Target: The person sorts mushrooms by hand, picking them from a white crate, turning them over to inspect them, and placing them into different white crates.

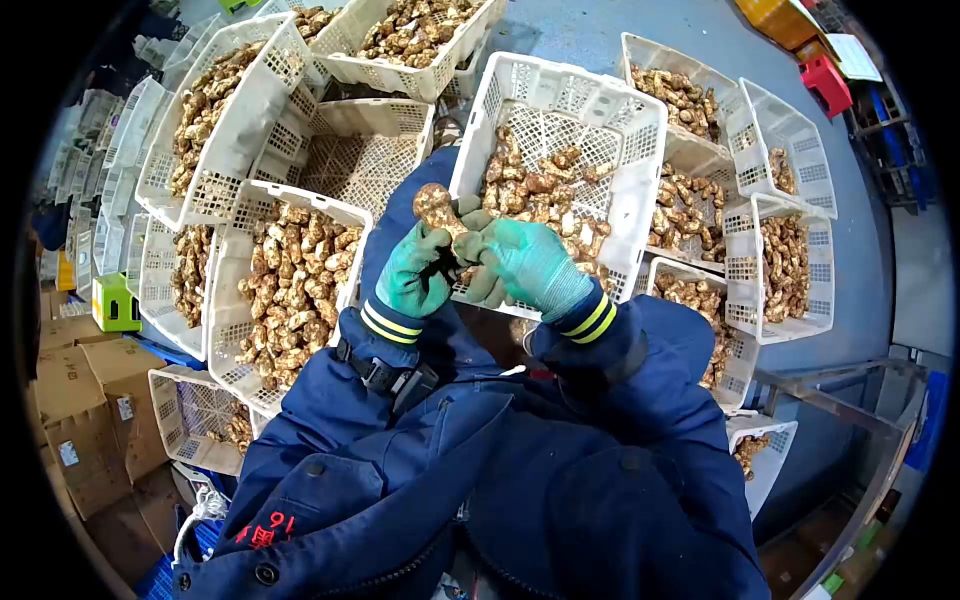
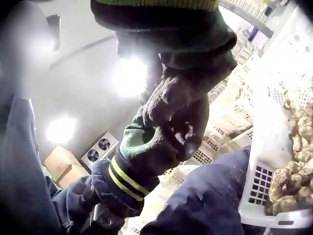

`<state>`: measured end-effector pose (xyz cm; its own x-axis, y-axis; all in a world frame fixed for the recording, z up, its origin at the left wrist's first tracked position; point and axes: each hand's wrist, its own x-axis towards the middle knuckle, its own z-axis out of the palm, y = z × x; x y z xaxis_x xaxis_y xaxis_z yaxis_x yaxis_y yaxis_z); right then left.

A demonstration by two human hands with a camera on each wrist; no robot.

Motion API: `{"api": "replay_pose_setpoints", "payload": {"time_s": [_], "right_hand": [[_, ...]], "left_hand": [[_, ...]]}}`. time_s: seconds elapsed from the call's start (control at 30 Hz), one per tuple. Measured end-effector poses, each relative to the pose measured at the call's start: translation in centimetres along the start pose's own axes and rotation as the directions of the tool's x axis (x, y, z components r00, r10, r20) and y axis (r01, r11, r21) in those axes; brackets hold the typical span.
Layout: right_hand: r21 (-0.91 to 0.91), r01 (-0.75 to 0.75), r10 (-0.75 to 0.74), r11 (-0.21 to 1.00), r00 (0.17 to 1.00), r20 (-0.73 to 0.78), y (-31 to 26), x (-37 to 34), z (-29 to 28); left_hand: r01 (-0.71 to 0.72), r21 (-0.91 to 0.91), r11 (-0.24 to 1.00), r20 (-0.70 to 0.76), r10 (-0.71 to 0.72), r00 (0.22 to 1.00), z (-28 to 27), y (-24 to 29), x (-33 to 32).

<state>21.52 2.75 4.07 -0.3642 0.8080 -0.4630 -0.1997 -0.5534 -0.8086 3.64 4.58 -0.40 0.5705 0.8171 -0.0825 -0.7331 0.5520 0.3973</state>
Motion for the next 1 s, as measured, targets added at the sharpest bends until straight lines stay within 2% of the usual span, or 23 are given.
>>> {"api": "replay_pose_setpoints", "payload": {"time_s": [0.03, 0.07, 0.1, 0.17, 0.2, 0.23, 0.27, 0.3, 0.37, 0.43, 0.47, 0.53, 0.6, 0.63, 0.67, 0.7, 0.73, 0.77, 0.8, 0.9, 0.97, 1.0], "right_hand": [[-0.099, -0.018, 0.021, 0.995, 1.000, 0.020, -0.6, -0.3, 0.0], [-0.171, -0.065, 0.065, 0.983, 0.998, -0.006, -1.2, -0.4, 0.1], [-0.241, -0.113, 0.108, 0.964, 0.994, -0.035, -1.7, -0.5, 0.2], [-0.428, -0.163, 0.149, 0.889, 0.987, -0.067, -3.8, -1.4, 0.0], [-0.403, -0.135, 0.111, 0.905, 0.990, -0.081, -3.5, -1.4, -0.7], [-0.377, -0.107, 0.075, 0.920, 0.992, -0.098, -3.1, -1.4, -1.8], [-0.442, -0.130, 0.049, 0.888, 0.981, -0.190, -3.2, -1.2, -2.7], [-0.405, -0.162, 0.075, 0.900, 0.972, -0.222, -3.5, -1.2, -2.9], [-0.424, -0.129, 0.018, 0.897, 0.967, -0.256, -2.1, -0.7, -5.2], [-0.462, -0.022, -0.082, 0.887, 0.976, -0.203, -1.1, -0.5, -6.2], [-0.401, -0.060, -0.034, 0.914, 0.974, -0.225, -0.7, -0.4, -6.6], [-0.335, -0.167, 0.089, 0.927, 0.968, -0.235, -1.2, -0.5, -6.3], [-0.309, -0.039, -0.019, 0.950, 0.983, -0.181, -0.7, -0.2, -5.8], [-0.294, 0.025, -0.074, 0.956, 0.985, -0.157, -0.1, 0.0, -5.8], [-0.526, 0.252, -0.301, 0.812, 0.954, -0.007, 0.2, 0.4, -6.1], [-0.687, 0.452, -0.504, 0.568, 0.852, 0.143, 0.0, 0.7, -5.8], [-0.627, 0.325, -0.389, 0.708, 0.920, 0.037, -0.3, 0.5, -5.3], [-0.544, 0.184, -0.253, 0.819, 0.966, -0.055, -0.8, 0.4, -4.7], [-0.483, 0.248, -0.297, 0.840, 0.955, -0.026, -0.1, 0.8, -4.9], [-0.489, 0.118, -0.170, 0.864, 0.983, -0.063, 0.4, 1.1, -5.8], [-0.483, 0.138, -0.182, 0.865, 0.982, -0.045, 0.3, 0.9, -6.1], [-0.477, 0.152, -0.187, 0.866, 0.982, -0.028, 0.2, 0.9, -6.1]], "left_hand": [[0.027, 0.005, 1.000, -0.002, -0.027, 1.000, 0.0, 0.2, -0.1], [0.040, -0.019, 0.999, -0.084, -0.041, 0.996, 0.1, 0.1, 0.1], [0.050, 0.000, 0.999, -0.099, -0.049, 0.994, -0.6, 0.0, 0.2], [0.072, 0.038, 0.997, -0.128, -0.067, 0.990, -3.0, -0.4, 0.1], [0.042, 0.170, 0.985, -0.142, -0.018, 0.990, -4.0, -0.5, 0.0], [0.038, 0.212, 0.976, -0.166, -0.002, 0.986, -3.1, -0.1, 0.0], [0.035, 0.255, 0.966, -0.188, 0.014, 0.982, -2.0, 0.4, -0.2], [0.031, 0.297, 0.954, -0.208, 0.033, 0.977, -0.8, 0.9, -0.3], [-0.033, 0.346, 0.938, -0.237, 0.122, 0.964, 0.0, 0.6, -0.2], [-0.085, 0.443, 0.892, -0.242, 0.210, 0.947, -0.1, 0.4, -0.2], [-0.022, 0.443, 0.896, -0.304, 0.173, 0.937, -0.5, 0.4, 0.1], [0.017, 0.533, 0.846, -0.338, 0.195, 0.921, -1.1, 0.3, 0.2], [0.069, 0.600, 0.797, -0.400, 0.224, 0.889, -0.5, 0.5, 0.0], [0.035, 0.602, 0.798, -0.391, 0.256, 0.884, -0.1, 0.4, -0.1], [0.000, 0.604, 0.797, -0.382, 0.289, 0.878, 0.2, 0.2, -0.1], [-0.035, 0.605, 0.795, -0.374, 0.322, 0.870, 0.4, 0.0, -0.2], [0.061, 0.677, 0.734, -0.418, 0.314, 0.852, 0.3, 0.1, 0.2], [0.056, 0.711, 0.701, -0.403, 0.341, 0.850, 0.2, 0.0, 0.2], [0.051, 0.744, 0.667, -0.387, 0.367, 0.846, 0.3, 0.1, 0.1], [0.041, 0.811, 0.584, -0.344, 0.419, 0.841, 0.5, 0.3, -0.1], [0.014, 0.843, 0.537, -0.308, 0.462, 0.832, 0.0, 0.2, -0.1], [-0.006, 0.790, 0.613, -0.332, 0.437, 0.836, 0.2, 0.4, -0.1]]}}
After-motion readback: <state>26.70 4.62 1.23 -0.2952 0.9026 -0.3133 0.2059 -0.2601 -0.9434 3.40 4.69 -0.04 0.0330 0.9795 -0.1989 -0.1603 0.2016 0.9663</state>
